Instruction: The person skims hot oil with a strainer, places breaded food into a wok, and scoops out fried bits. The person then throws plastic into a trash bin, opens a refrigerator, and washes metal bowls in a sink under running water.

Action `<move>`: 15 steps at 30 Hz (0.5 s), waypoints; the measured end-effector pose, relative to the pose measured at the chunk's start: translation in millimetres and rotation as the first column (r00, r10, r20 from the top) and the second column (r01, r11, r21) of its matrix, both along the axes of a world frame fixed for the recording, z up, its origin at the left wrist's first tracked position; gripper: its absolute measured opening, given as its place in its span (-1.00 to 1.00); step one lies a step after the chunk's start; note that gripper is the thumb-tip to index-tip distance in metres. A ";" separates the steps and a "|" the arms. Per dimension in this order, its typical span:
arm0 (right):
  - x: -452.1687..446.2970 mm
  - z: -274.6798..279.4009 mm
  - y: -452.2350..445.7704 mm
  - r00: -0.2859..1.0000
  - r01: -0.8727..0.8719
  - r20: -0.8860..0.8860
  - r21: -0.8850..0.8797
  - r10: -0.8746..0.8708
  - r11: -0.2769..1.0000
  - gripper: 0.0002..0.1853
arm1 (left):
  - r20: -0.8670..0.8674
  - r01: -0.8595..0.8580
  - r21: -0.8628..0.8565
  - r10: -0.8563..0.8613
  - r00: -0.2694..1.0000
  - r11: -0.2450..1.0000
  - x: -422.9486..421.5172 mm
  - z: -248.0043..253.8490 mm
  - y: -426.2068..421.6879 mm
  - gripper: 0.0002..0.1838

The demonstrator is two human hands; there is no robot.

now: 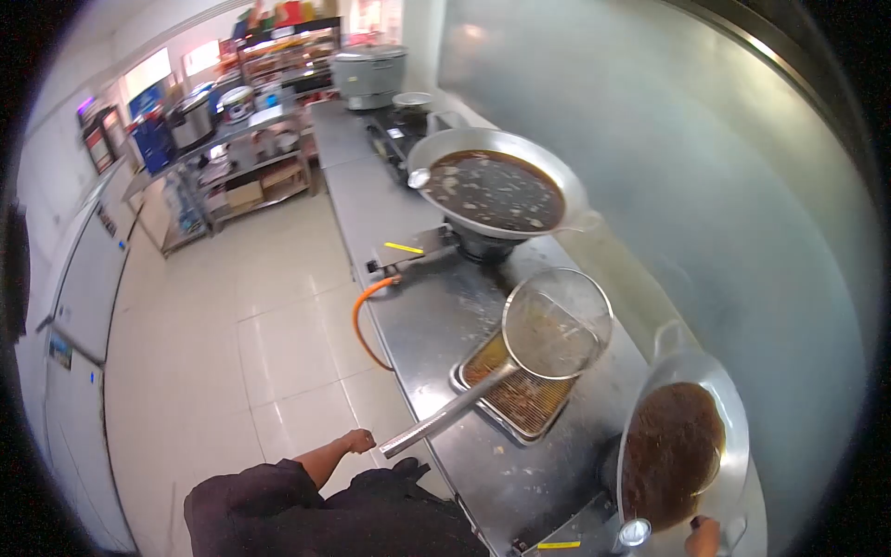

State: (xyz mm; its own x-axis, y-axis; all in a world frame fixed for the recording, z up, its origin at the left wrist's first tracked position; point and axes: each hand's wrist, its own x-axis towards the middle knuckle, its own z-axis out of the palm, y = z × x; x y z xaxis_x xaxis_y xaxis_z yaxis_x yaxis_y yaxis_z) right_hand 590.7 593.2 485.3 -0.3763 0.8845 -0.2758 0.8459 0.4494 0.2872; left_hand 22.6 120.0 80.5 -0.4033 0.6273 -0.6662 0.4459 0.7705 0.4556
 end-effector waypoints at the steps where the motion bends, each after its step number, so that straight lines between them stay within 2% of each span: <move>1: -16.3 1.7 -1.9 1.000 -0.004 -0.008 -0.039 0.004 0.999 -0.70 | -0.005 -0.026 -0.021 0.026 1.000 0.999 -1.8 -0.8 -1.9 -0.56; 3: -36.6 4.4 -5.1 1.000 0.008 -0.016 -0.114 -0.009 0.993 -0.56 | -0.053 0.051 0.022 -0.050 0.997 0.998 -5.0 -66.5 -15.9 -0.56; 4: -46.7 7.7 -11.4 0.990 -0.094 -0.116 -0.118 0.080 0.988 -0.56 | -0.082 0.093 0.042 -0.089 0.993 0.995 -5.3 -88.9 -20.7 -0.56; 6: -62.7 13.1 -19.7 0.918 -0.292 -0.311 -0.106 0.247 0.951 -0.56 | -0.029 0.057 -0.002 -0.057 0.998 0.998 1.6 -77.1 -25.2 -0.55; 9: -56.7 -1.9 -4.6 0.888 -0.123 -0.459 -0.323 -0.041 0.938 -0.64 | 0.037 -0.023 -0.086 0.027 0.999 0.996 11.3 -61.7 -27.8 -0.54; 10: -86.9 19.7 -33.2 0.863 -0.043 -0.484 -0.358 -0.146 0.933 -0.60 | 0.055 -0.053 -0.118 0.060 0.997 0.992 12.8 -58.5 -27.3 -0.54; 13: -99.6 42.6 -58.0 0.825 -0.019 -0.518 -0.425 -0.226 0.905 -0.48 | 0.081 0.006 -0.107 0.003 0.997 0.994 14.3 -71.6 -23.0 -0.54; 14: -100.7 45.5 -63.8 0.817 -0.074 -0.550 -0.401 -0.175 0.913 -0.49 | 0.117 -0.058 -0.115 0.071 0.991 0.992 15.4 -70.0 -18.8 -0.55; 15: -101.9 51.4 -73.3 0.814 -0.037 -0.539 -0.416 -0.214 0.909 -0.49 | 0.152 -0.116 -0.125 0.134 0.979 0.985 15.5 -68.1 -12.9 -0.56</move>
